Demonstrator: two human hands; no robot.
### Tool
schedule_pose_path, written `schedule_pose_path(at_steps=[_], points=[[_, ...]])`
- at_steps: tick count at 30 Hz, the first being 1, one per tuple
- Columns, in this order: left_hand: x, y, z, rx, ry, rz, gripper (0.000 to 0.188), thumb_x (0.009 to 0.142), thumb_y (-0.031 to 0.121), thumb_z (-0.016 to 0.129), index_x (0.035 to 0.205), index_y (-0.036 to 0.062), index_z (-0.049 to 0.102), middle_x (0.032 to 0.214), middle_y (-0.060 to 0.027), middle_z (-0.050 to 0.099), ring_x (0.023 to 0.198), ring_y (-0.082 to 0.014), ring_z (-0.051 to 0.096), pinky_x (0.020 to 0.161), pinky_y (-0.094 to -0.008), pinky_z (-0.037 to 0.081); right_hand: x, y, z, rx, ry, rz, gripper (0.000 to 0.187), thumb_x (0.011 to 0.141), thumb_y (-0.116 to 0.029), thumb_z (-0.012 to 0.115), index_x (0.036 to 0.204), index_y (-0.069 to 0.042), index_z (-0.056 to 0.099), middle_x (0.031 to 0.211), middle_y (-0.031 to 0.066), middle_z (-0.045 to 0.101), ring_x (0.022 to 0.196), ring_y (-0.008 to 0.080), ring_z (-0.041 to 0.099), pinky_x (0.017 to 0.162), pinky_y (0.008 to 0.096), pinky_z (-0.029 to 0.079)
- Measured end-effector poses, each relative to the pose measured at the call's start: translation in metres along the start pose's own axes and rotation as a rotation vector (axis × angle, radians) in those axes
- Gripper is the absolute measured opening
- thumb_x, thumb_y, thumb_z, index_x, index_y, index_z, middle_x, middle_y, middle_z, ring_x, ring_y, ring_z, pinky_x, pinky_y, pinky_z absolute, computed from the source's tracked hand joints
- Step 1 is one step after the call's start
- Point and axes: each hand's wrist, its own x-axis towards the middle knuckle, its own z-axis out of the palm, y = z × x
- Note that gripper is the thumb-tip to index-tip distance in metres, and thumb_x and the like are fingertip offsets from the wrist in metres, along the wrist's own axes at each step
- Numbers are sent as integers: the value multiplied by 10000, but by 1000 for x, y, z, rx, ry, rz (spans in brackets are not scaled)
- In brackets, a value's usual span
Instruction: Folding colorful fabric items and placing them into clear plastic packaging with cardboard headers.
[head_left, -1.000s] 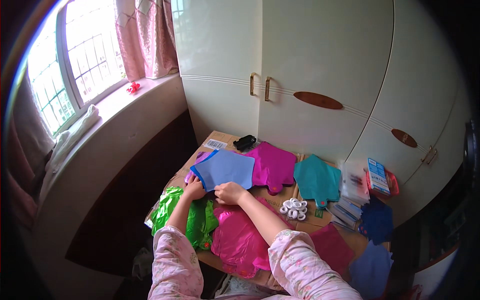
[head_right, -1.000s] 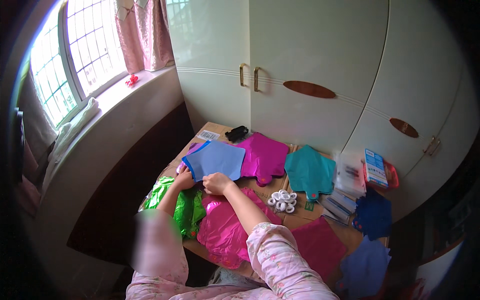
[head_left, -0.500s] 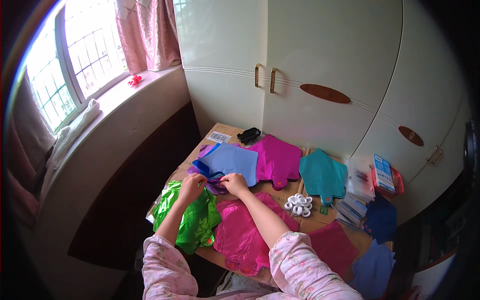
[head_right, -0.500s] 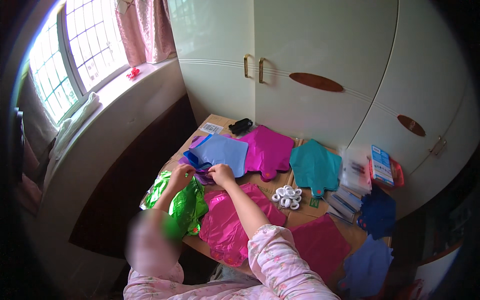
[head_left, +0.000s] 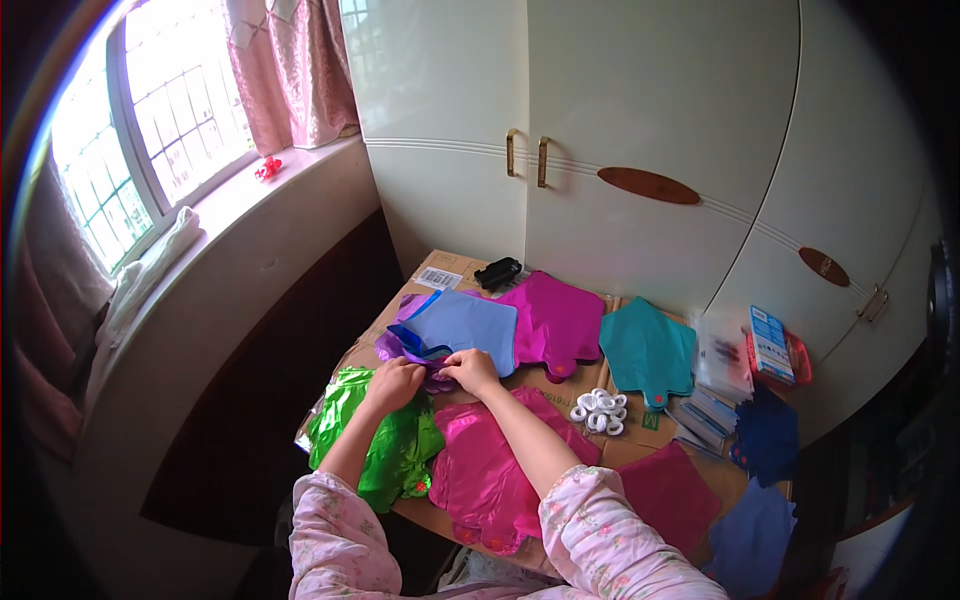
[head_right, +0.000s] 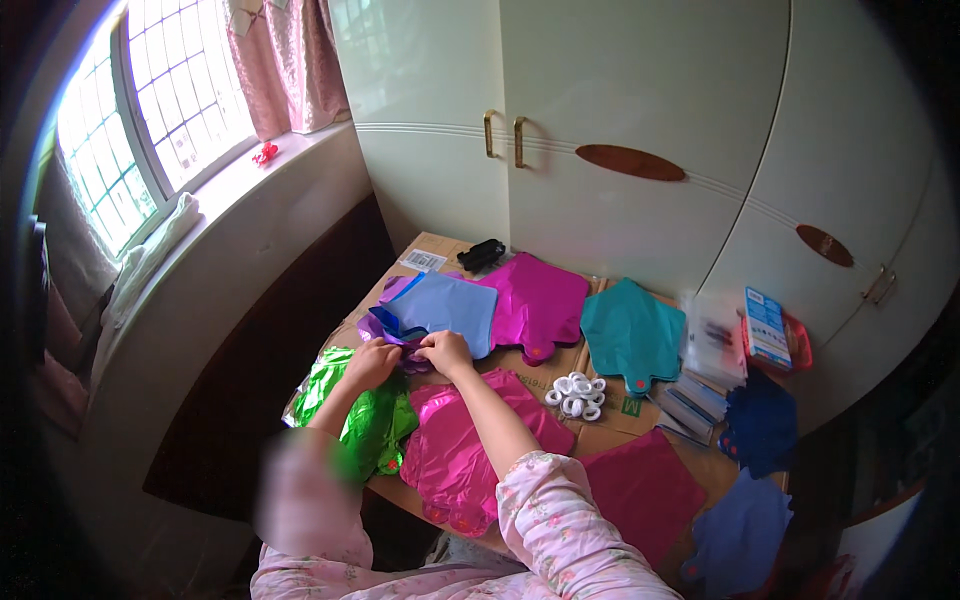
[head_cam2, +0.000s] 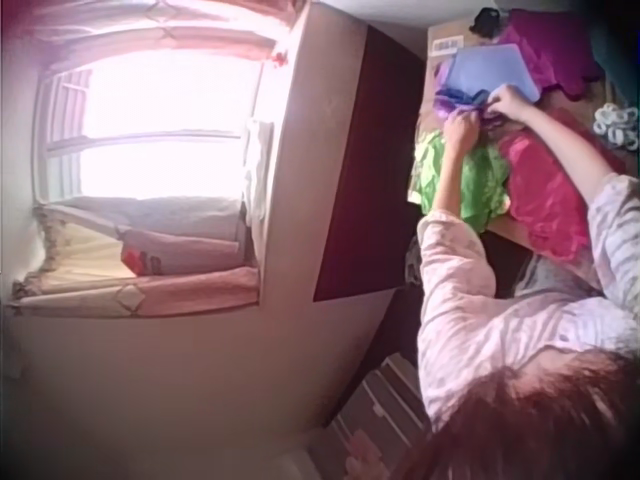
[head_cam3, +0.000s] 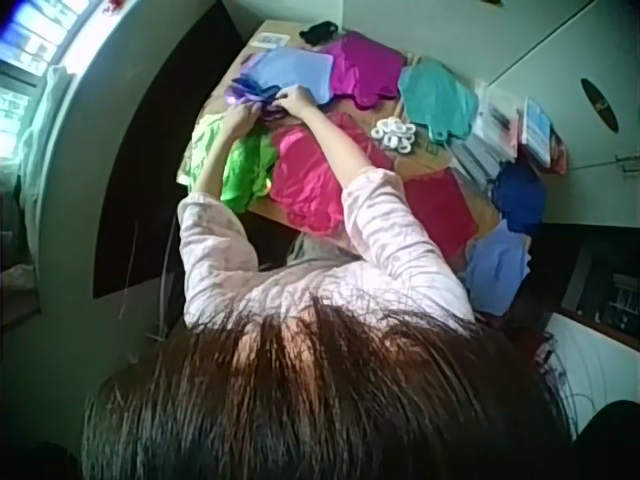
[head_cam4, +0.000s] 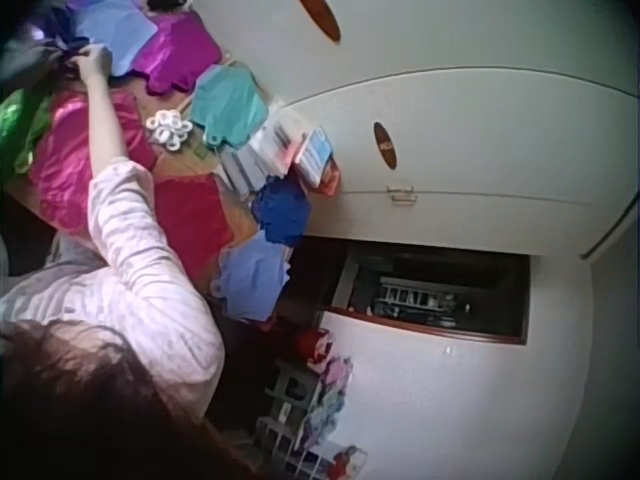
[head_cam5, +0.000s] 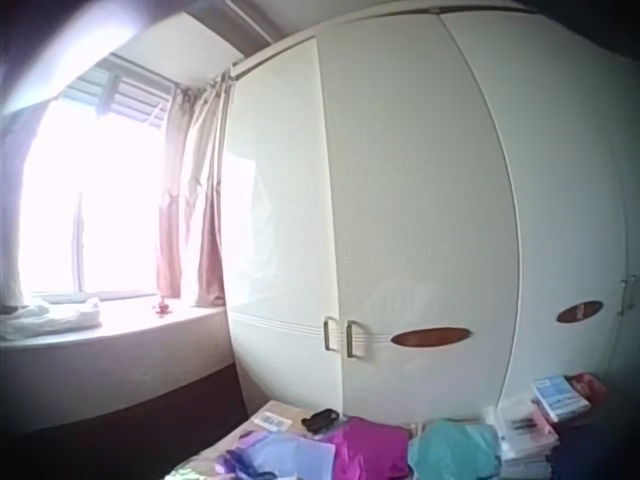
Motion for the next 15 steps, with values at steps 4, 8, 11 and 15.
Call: schedule_pose_path(at_steps=[4, 8, 11, 15], points=[[9, -35, 6, 239, -5, -256, 344, 895, 342, 503, 883, 74, 717, 921, -172, 658, 951, -329, 614, 819, -452, 488, 0, 0, 4, 57, -6, 0, 242, 713, -273, 799, 859, -86, 752, 767, 98, 716, 685, 178, 681, 658, 313, 516], [11, -45, -5, 310, -74, -379, 615, 817, 605, 574, 1033, 39, 682, 1003, -184, 656, 998, -338, 618, 837, -443, 493, 5, 6, 6, 151, 31, 52, 190, 766, -230, 777, 860, -67, 749, 754, 65, 718, 657, 119, 646, 623, 279, 495], [19, -41, -3, 345, -69, -365, 782, 727, 717, 603, 1090, 27, 661, 1033, -179, 653, 1014, -323, 619, 867, -428, 485, 28, 38, 3, 387, 156, 135, 148, 812, -174, 746, 876, -42, 730, 753, 37, 700, 620, 90, 597, 580, 254, 466], [11, -49, -5, 376, -84, -405, 806, 713, 732, 605, 1077, 16, 664, 1046, -175, 656, 1027, -314, 619, 877, -425, 484, 49, 35, -35, 683, 323, 210, 129, 861, -109, 693, 760, -46, 644, 680, -12, 614, 584, 66, 505, 541, 250, 402]])
